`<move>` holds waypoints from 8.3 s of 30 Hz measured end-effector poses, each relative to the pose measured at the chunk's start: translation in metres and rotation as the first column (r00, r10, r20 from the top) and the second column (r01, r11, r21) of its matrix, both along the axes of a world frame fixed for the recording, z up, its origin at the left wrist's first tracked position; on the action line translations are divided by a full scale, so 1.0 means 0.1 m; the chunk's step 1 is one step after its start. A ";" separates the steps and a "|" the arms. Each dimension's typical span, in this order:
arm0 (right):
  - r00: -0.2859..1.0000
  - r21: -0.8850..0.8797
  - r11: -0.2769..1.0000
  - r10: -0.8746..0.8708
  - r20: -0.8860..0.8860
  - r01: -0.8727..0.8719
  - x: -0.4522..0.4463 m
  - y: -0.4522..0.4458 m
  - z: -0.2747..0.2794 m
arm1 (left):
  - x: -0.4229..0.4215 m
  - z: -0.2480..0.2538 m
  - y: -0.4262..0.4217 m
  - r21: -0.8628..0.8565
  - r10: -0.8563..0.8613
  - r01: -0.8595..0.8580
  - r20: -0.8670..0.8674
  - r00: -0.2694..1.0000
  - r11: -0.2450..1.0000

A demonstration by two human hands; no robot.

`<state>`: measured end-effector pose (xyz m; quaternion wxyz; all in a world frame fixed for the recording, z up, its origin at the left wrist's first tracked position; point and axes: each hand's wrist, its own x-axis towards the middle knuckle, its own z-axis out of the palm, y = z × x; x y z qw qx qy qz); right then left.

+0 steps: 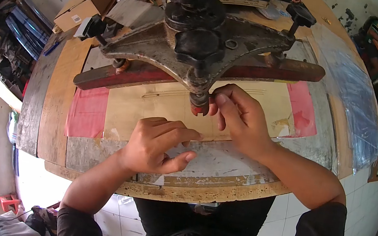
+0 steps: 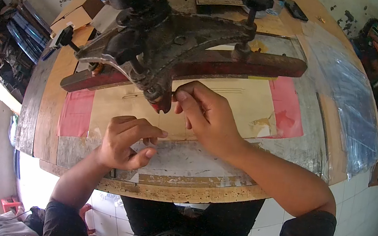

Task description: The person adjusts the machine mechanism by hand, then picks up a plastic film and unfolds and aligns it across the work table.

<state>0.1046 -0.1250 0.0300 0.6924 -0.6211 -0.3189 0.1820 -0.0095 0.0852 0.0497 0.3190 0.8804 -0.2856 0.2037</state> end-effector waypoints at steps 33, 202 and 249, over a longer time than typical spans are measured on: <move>0.995 0.034 0.998 0.050 -0.085 -0.048 -0.01 -0.01 0.04 | -0.01 -0.01 0.00 0.001 0.006 -0.006 0.004 1.000 1.000; 0.976 -0.069 0.991 -0.099 0.194 0.114 0.06 -0.02 0.03 | -0.05 0.03 -0.08 -0.098 0.181 -0.194 -0.123 0.976 0.976; 0.992 -0.112 0.993 0.048 0.119 -0.035 0.06 -0.05 -0.01 | -0.06 0.03 -0.08 -0.062 0.187 -0.195 -0.115 0.976 0.979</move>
